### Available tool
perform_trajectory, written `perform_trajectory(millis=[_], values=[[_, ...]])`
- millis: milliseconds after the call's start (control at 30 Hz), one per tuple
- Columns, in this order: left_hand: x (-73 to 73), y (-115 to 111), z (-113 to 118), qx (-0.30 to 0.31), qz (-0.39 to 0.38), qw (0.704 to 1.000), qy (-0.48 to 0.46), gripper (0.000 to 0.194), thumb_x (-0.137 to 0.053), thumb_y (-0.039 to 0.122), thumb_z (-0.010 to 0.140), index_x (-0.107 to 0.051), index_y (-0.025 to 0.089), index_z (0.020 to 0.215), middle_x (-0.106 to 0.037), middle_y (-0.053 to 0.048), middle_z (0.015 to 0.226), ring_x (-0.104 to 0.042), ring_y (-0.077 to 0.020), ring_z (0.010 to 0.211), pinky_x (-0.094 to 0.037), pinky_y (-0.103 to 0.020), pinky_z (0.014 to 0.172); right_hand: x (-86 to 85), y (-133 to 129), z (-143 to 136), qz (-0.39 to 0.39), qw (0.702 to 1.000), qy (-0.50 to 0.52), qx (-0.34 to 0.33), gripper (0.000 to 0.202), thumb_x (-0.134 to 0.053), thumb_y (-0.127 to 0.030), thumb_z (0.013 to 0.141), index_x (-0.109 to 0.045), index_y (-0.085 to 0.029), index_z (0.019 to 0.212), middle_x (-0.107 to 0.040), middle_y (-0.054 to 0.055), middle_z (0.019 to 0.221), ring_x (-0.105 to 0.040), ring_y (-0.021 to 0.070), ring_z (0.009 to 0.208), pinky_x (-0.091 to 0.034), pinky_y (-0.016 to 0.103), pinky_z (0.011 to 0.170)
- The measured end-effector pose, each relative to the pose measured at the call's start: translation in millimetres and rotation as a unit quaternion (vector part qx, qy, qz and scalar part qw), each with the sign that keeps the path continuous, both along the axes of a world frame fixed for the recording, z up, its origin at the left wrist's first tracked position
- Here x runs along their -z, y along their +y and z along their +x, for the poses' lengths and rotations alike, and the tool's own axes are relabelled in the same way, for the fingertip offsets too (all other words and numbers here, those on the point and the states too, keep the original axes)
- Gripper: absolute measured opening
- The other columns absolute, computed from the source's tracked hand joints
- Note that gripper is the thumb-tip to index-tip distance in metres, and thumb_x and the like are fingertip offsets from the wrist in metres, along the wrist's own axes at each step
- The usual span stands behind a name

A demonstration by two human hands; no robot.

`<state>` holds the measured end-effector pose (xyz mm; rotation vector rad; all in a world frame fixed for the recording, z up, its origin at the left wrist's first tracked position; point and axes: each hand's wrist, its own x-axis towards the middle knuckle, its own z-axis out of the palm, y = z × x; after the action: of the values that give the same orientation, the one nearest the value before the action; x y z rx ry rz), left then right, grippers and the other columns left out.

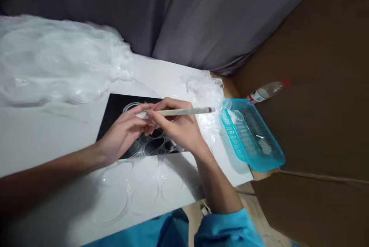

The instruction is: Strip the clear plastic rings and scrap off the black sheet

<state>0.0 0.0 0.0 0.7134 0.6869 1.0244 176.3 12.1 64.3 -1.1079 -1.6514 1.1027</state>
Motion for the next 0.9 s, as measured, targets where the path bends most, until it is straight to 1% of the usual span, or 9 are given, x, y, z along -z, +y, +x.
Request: perform_trajectory(millis=[133,233,367,467,600,667,767,833,900], values=[[-1.4,4,-4,-0.014,-0.007,1.000,0.006,0.030,-0.070,0.021,0.094,-0.076,0.020,0.123,-0.071,-0.005,0.097,-0.060,-0.0150,0.076,-0.040,-0.031,0.071,7.7,7,13,-0.012,0.998,0.045,0.035,0.033,-0.094,-0.049,0.089,-0.079,-0.020,0.084,-0.082,0.006,0.090,-0.076,0.0186,0.070,-0.067,0.033,0.061],[0.9,8,-5,-0.013,-0.021,1.000,0.014,0.028,-0.070,0.025,0.097,-0.076,0.019,0.124,-0.070,-0.005,0.098,-0.060,-0.0144,0.076,-0.041,-0.031,0.071,18.4,14,19,-0.039,0.995,0.071,0.053,0.034,-0.095,-0.049,0.088,-0.077,-0.021,0.081,-0.080,0.006,0.091,-0.077,0.0197,0.073,-0.067,0.034,0.060],[7.5,11,-6,-0.006,-0.006,1.000,0.020,0.024,-0.071,0.025,0.097,-0.077,0.019,0.119,-0.069,-0.004,0.096,-0.059,-0.0140,0.076,-0.041,-0.030,0.071,34.8,19,25,-0.053,0.996,0.053,0.053,0.034,-0.094,-0.051,0.088,-0.077,-0.021,0.081,-0.081,0.007,0.093,-0.075,0.0190,0.075,-0.066,0.034,0.063],[9.4,12,-7,-0.001,0.008,1.000,0.026,0.020,-0.071,0.026,0.097,-0.079,0.018,0.113,-0.068,-0.004,0.095,-0.060,-0.0140,0.078,-0.042,-0.029,0.072,42.5,18,30,-0.056,0.998,0.040,0.013,0.031,-0.092,-0.048,0.089,-0.079,-0.022,0.082,-0.082,0.008,0.099,-0.073,0.0190,0.078,-0.063,0.035,0.066],[6.5,13,-8,0.000,0.022,0.999,0.042,0.016,-0.071,0.026,0.096,-0.079,0.018,0.108,-0.070,-0.004,0.093,-0.059,-0.0139,0.076,-0.043,-0.029,0.072,44.1,14,35,-0.072,0.993,0.026,-0.087,0.026,-0.090,-0.042,0.094,-0.078,-0.022,0.082,-0.084,0.008,0.107,-0.078,0.0234,0.099,-0.064,0.041,0.087],[5.3,14,-8,-0.004,0.040,0.997,0.059,0.015,-0.071,0.025,0.095,-0.079,0.019,0.105,-0.071,-0.004,0.093,-0.058,-0.0136,0.075,-0.043,-0.029,0.071,42.4,13,35,-0.066,0.991,0.020,-0.117,0.025,-0.090,-0.040,0.094,-0.077,-0.022,0.082,-0.084,0.008,0.109,-0.078,0.0237,0.102,-0.062,0.043,0.094],[5.2,15,-9,-0.025,0.069,0.994,0.085,0.013,-0.071,0.024,0.093,-0.079,0.019,0.103,-0.071,-0.003,0.090,-0.055,-0.0119,0.071,-0.040,-0.028,0.067,39.2,10,33,-0.050,0.990,0.022,-0.130,0.024,-0.089,-0.038,0.095,-0.077,-0.022,0.083,-0.084,0.007,0.106,-0.079,0.0225,0.097,-0.063,0.042,0.092],[5.3,16,-9,-0.037,0.075,0.992,0.097,0.014,-0.070,0.022,0.092,-0.080,0.019,0.102,-0.070,-0.002,0.088,-0.054,-0.0111,0.069,-0.040,-0.027,0.066,37.7,6,30,-0.042,0.990,0.025,-0.136,0.023,-0.088,-0.038,0.096,-0.077,-0.021,0.084,-0.085,0.008,0.106,-0.080,0.0231,0.096,-0.064,0.042,0.090],[4.8,16,-9,-0.042,0.068,0.992,0.100,0.017,-0.069,0.020,0.091,-0.080,0.019,0.104,-0.072,-0.003,0.091,-0.056,-0.0111,0.070,-0.041,-0.026,0.065,37.2,-1,26,-0.019,0.993,0.011,-0.117,0.021,-0.085,-0.036,0.098,-0.077,-0.021,0.086,-0.086,0.009,0.108,-0.082,0.0241,0.098,-0.066,0.041,0.089]])
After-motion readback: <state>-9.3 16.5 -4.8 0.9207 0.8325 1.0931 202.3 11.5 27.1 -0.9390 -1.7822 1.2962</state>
